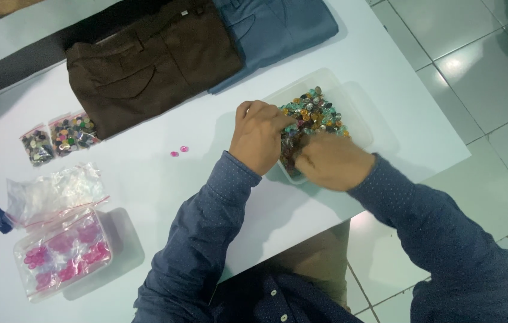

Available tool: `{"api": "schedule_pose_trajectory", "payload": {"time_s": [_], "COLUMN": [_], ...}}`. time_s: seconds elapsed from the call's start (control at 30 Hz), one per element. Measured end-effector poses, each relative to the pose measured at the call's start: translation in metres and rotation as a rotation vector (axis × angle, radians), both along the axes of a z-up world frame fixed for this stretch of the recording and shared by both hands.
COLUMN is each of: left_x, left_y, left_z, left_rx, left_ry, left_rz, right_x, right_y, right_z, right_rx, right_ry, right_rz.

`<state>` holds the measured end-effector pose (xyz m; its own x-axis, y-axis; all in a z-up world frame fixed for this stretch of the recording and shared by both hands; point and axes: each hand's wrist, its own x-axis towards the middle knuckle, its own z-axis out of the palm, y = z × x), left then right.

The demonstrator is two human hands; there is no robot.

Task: Sort pink buttons from a mixed container and place them into a small plastic bag

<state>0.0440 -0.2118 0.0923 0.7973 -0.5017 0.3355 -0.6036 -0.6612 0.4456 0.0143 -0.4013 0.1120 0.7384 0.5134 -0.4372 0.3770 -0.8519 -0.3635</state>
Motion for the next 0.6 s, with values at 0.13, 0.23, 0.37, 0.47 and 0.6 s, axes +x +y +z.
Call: {"api": "schedule_pose_trajectory", "payload": {"time_s": [0.13, 0.23, 0.37, 0.47, 0.6], "left_x": [0.006, 0.006, 0.006, 0.008, 0.006], "left_y": [0.006, 0.008, 0.009, 0.009, 0.008], "left_z": [-0.020, -0.023, -0.028, -0.040, -0.039], "left_rx": [-0.012, -0.016, -0.032, -0.045, -0.034], "left_ry": [-0.011, -0.040, 0.001, 0.001, 0.020], "left_rz": [0.023, 0.010, 0.020, 0.017, 0.019], "right_x": [0.016, 0.024, 0.016, 0.011, 0.017], "right_y": [-0.015, -0.023, -0.015, -0.010, -0.004], "right_z": [0.008, 0.028, 0.044, 0.011, -0.009], "right_rx": [0.067, 0.171, 0.209, 0.182, 0.174], "right_ry": [-0.028, -0.096, -0.023, 0.146, 0.156], "right_rz": [-0.042, -0.087, -0.111, -0.062, -0.009]}}
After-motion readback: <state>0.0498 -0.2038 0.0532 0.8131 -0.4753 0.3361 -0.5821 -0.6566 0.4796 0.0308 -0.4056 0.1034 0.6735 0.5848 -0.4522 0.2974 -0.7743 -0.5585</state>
